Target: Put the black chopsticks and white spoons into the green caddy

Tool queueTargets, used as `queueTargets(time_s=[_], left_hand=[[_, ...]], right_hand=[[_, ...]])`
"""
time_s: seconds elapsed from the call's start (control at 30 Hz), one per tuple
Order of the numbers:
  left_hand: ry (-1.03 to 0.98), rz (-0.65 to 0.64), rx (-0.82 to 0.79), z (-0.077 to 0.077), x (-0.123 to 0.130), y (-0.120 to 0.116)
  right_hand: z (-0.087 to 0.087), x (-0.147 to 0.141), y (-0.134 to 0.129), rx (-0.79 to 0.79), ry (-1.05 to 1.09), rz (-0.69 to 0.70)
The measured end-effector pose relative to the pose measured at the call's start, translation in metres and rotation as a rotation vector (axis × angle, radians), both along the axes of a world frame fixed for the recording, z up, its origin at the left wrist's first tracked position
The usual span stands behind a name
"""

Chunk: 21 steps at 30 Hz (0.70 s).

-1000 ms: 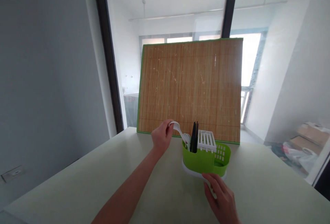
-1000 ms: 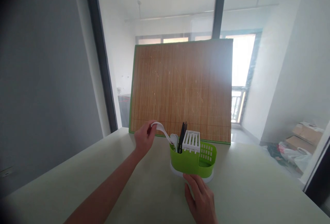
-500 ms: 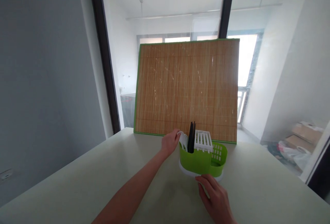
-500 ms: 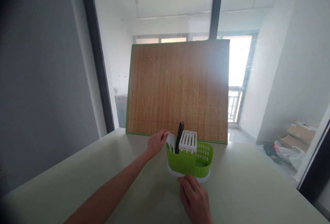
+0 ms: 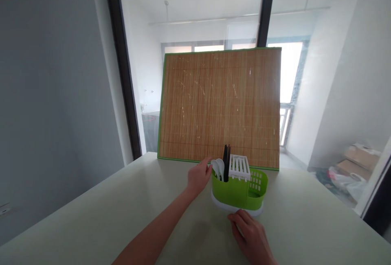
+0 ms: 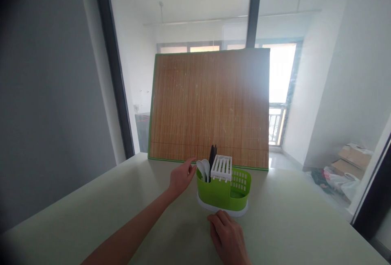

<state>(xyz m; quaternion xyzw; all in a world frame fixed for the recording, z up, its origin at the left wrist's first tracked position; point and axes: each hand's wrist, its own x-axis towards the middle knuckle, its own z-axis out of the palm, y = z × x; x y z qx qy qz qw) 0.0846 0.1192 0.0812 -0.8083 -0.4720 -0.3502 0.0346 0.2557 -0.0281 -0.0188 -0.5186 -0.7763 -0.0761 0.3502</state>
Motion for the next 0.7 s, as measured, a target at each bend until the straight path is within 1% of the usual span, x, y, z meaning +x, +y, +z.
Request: queueTargets(time_s=[0.07,0.13,0.27,0.33,0.37,0.4,0.47,0.6,0.7], left_hand=[[-0.096,-0.045,0.013,-0.013,-0.004,-0.019],[-0.114,-0.108,-0.01,-0.034,-0.006,-0.04],[0.057,-0.236,-0.099,-0.087,-0.005,-0.076],[0.151,-0.274,-0.152,-0.108,-0.004,-0.085],[0.184,-0.28,-0.176,-0.116,-0.004,-0.087],[0.207,-0.28,-0.198,-0.121,-0.004,-0.088],[0.228,-0.269,-0.232,-0.125,-0.004,-0.087],[0.244,-0.267,-0.277,-0.124,-0.004,-0.084],[0.259,-0.28,-0.28,-0.123,-0.004,-0.085]], right_hand=[[-0.001,-0.001,0.0,-0.045,-0.023,-0.005],[-0.003,-0.003,0.0,-0.116,-0.048,-0.006],[-0.013,-0.007,0.0,-0.265,-0.085,0.018],[-0.019,-0.008,0.001,-0.307,-0.122,0.009],[-0.021,-0.009,0.002,-0.32,-0.141,-0.002],[-0.024,-0.008,0.002,-0.327,-0.156,-0.014],[-0.026,-0.008,0.004,-0.33,-0.163,-0.026],[-0.026,-0.007,0.005,-0.308,-0.157,-0.028],[-0.024,-0.008,0.004,-0.284,-0.159,-0.027]])
